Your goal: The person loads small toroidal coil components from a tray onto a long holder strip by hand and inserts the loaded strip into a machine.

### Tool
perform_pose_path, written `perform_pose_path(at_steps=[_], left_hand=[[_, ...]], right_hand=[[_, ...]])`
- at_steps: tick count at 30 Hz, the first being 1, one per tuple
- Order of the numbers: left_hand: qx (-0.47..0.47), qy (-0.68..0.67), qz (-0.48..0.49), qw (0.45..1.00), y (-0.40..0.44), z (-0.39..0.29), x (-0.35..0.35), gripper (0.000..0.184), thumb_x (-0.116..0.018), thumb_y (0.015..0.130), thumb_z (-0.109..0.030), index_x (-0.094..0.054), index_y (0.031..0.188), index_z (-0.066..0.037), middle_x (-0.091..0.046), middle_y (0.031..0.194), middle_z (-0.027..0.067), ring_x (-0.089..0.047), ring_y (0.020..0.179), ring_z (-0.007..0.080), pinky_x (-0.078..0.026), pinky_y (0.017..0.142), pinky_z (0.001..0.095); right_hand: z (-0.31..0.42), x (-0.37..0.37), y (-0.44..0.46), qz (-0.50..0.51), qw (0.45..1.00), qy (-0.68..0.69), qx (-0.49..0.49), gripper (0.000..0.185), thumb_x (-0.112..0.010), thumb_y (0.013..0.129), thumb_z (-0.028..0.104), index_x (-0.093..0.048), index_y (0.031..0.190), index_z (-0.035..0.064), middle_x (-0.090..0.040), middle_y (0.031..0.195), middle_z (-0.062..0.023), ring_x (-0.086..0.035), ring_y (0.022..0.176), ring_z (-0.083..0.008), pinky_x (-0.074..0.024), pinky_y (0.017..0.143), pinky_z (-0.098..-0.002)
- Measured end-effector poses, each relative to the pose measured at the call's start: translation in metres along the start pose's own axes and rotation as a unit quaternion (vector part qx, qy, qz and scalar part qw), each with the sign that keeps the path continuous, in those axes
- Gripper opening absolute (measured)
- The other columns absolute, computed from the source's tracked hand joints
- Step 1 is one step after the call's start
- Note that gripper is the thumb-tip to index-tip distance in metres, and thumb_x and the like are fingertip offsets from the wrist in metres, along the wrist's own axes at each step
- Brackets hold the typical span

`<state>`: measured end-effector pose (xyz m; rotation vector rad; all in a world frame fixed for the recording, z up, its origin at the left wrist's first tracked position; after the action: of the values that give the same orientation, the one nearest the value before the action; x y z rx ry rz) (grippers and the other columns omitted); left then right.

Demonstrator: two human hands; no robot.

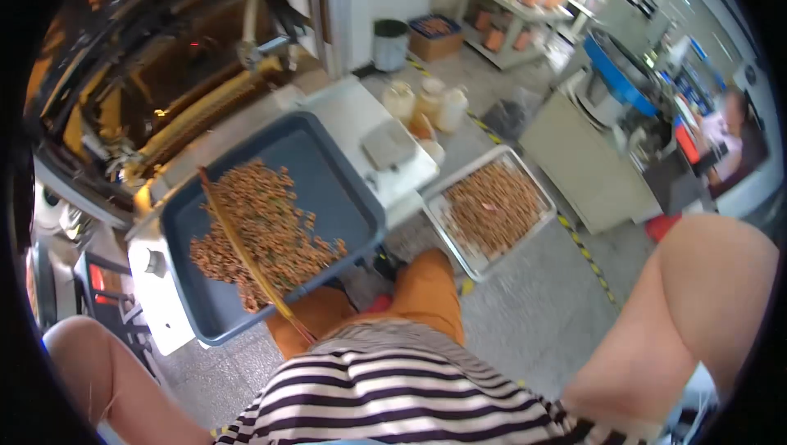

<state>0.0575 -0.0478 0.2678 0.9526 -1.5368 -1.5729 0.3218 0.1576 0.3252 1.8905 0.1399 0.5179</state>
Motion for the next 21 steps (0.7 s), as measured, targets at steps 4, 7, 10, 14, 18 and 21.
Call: perform_pose_path(at_steps=[4, 7, 10, 14, 18, 21], left_hand=[[0.027, -0.063, -0.006, 0.998, -0.003, 0.012, -0.016, 0.038, -0.046, 0.090, -0.032, -0.054, 0.117, -0.007, -0.057, 0.116, 0.0102, -0.047, 0.112, 0.0239, -0.036, 0.094, 0.0490], [0.035, -0.109, -0.020, 0.993, -0.005, 0.020, -0.027, 0.038, -0.047, 0.090, -0.032, -0.055, 0.117, -0.007, -0.057, 0.116, 0.0103, -0.047, 0.112, 0.0239, -0.036, 0.094, 0.0491], [0.033, -0.160, -0.025, 0.986, -0.001, 0.021, -0.044, 0.039, -0.047, 0.090, -0.033, -0.055, 0.117, -0.007, -0.057, 0.116, 0.0103, -0.047, 0.112, 0.0240, -0.036, 0.094, 0.0493], [0.042, -0.143, 0.000, 0.989, -0.015, 0.022, -0.029, 0.039, -0.047, 0.090, -0.033, -0.055, 0.117, -0.006, -0.057, 0.116, 0.0104, -0.048, 0.113, 0.0240, -0.036, 0.093, 0.0494], [0.355, 0.075, 0.235, 0.902, -0.156, 0.095, -0.023, 0.051, -0.049, 0.085, -0.026, -0.043, 0.127, 0.003, -0.037, 0.137, 0.0177, -0.038, 0.125, 0.0290, -0.033, 0.100, 0.0381], [0.402, 0.216, 0.337, 0.823, -0.200, 0.093, -0.008, 0.048, -0.062, 0.076, -0.010, -0.050, 0.122, -0.005, -0.039, 0.136, 0.0148, -0.034, 0.128, 0.0283, -0.027, 0.104, 0.0387]], right_hand=[[0.011, 0.012, 0.004, 0.018, 0.998, -0.051, -0.033, 0.022, -0.047, 0.090, 0.020, -0.054, 0.105, 0.0044, -0.055, 0.107, -0.0132, -0.050, 0.102, -0.0278, -0.0382, 0.092, -0.0416], [0.025, 0.016, 0.013, 0.032, 0.994, -0.092, -0.040, 0.022, -0.047, 0.090, 0.020, -0.054, 0.104, 0.0042, -0.055, 0.107, -0.0132, -0.050, 0.102, -0.0278, -0.0381, 0.092, -0.0416], [-0.022, 0.024, -0.078, 0.032, 0.952, 0.062, -0.299, 0.048, -0.052, 0.082, 0.041, -0.056, 0.096, -0.0050, -0.057, 0.101, -0.0248, -0.057, 0.090, -0.0326, -0.0486, 0.077, -0.0388], [-0.046, -0.042, -0.251, 0.225, 0.668, 0.152, -0.693, 0.044, -0.059, 0.083, 0.025, -0.053, 0.116, -0.0040, -0.062, 0.104, -0.0145, -0.060, 0.097, -0.0235, -0.0464, 0.084, -0.0347], [-0.014, -0.113, -0.325, 0.487, 0.626, 0.245, -0.557, 0.042, -0.062, 0.081, 0.025, -0.056, 0.115, 0.0016, -0.064, 0.094, -0.0157, -0.062, 0.086, -0.0266, -0.0480, 0.076, -0.0348], [-0.028, -0.138, -0.313, 0.470, 0.659, 0.245, -0.533, 0.038, -0.063, 0.080, 0.023, -0.058, 0.112, 0.0021, -0.064, 0.093, -0.0149, -0.063, 0.083, -0.0262, -0.0489, 0.075, -0.0335]])
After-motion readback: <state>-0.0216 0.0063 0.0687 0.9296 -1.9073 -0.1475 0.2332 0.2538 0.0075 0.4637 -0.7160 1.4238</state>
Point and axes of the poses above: each hand's wrist, its own y-axis towards the middle knuckle, its own x-axis out of the back of the hand, z = x × y, the point moved 8 cm from there along y, towards the middle knuckle
